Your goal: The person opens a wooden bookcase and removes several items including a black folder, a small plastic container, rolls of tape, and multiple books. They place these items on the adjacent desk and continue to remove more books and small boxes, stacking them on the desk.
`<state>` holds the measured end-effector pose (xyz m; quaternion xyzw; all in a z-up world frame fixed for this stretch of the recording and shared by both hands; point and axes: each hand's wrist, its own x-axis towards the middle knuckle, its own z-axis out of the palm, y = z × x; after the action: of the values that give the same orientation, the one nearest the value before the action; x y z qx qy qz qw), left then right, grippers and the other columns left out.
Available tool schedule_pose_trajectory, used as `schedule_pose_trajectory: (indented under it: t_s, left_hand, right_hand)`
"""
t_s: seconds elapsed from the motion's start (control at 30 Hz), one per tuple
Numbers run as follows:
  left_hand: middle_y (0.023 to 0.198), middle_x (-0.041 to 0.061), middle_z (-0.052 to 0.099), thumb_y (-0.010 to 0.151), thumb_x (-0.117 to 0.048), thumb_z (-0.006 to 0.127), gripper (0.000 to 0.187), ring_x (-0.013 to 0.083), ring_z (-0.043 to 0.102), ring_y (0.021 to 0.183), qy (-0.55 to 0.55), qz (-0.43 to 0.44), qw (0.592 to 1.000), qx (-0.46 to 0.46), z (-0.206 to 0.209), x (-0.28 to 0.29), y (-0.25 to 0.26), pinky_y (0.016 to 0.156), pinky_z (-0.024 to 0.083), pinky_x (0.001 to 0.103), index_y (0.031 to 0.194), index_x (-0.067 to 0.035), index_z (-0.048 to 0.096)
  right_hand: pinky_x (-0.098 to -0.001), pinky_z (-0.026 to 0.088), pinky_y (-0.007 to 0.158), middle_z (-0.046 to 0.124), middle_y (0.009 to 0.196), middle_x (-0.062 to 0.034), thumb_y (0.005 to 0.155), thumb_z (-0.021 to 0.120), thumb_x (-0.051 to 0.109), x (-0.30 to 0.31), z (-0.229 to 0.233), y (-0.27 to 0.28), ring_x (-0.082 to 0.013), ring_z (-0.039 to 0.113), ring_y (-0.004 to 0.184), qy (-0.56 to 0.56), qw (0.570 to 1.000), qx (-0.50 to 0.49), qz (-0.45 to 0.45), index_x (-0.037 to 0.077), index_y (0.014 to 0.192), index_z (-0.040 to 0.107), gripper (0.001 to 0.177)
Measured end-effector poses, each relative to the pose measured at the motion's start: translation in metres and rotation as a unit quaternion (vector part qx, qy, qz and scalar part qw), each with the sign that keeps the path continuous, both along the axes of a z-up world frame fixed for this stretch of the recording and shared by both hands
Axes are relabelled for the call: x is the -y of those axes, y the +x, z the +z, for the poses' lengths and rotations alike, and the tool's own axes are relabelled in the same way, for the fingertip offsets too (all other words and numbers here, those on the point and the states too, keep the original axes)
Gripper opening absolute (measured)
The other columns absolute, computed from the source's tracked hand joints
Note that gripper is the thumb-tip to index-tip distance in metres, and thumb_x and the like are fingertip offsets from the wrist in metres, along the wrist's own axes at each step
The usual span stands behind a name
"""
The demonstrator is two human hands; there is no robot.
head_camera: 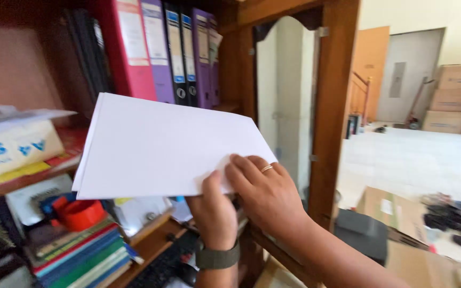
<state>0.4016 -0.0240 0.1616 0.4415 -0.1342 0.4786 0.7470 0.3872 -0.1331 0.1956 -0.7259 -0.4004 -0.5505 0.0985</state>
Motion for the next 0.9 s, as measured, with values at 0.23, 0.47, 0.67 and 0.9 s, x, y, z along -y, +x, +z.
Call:
schedule_pose_trajectory:
  t_s: [0.23,0.47,0.67,0.9]
  left_hand:
    - [0.117,0.014,0.06,0.092,-0.012,0.055,0.021,0.029,0.059,0.112,0.34,0.373,0.862,0.052,-0.137,0.005,-0.022,0.103,0.045,0.037,0.111,-0.005,0.051]
    - [0.123,0.022,0.055,0.059,-0.012,0.053,0.076,0.0356,0.053,0.111,-0.218,-0.234,0.915,-0.246,-0.245,0.065,-0.056,0.092,0.042,0.048,0.133,0.0,0.041]
    - [0.13,0.025,0.044,0.055,-0.011,0.058,0.091,0.0344,0.05,0.116,-0.113,-0.45,0.846,-0.264,-0.326,0.131,-0.055,0.096,0.042,0.051,0.139,-0.005,0.022]
    - [0.129,0.022,0.052,0.062,-0.006,0.055,0.079,0.0308,0.052,0.121,0.106,-0.439,0.813,-0.367,-0.458,0.197,-0.016,0.101,0.038,0.04,0.136,0.0,0.028]
  right_hand:
    - [-0.0421,0.038,0.094,0.045,0.136,-0.0163,0.074,0.072,0.035,0.113,-0.025,-0.022,-0.0332,0.045,0.121,-0.063,0.93,-0.349,0.101,0.007,0.133,0.043,0.072]
    - [-0.0332,0.042,0.098,0.049,0.135,-0.0069,0.08,0.061,0.039,0.208,-0.095,0.008,-0.0195,0.053,0.118,0.062,0.713,-0.697,-0.04,0.019,0.141,0.034,0.07]
    - [-0.0338,0.046,0.093,0.063,0.118,-0.0118,0.083,0.06,0.023,0.295,-0.231,0.012,-0.0195,0.06,0.104,0.186,0.509,-0.823,0.169,0.004,0.134,0.043,0.057]
    - [-0.0335,0.05,0.09,0.064,0.111,-0.016,0.08,0.054,0.005,0.367,-0.377,-0.038,-0.0235,0.064,0.097,0.458,0.305,-0.831,0.079,0.001,0.129,0.046,0.05]
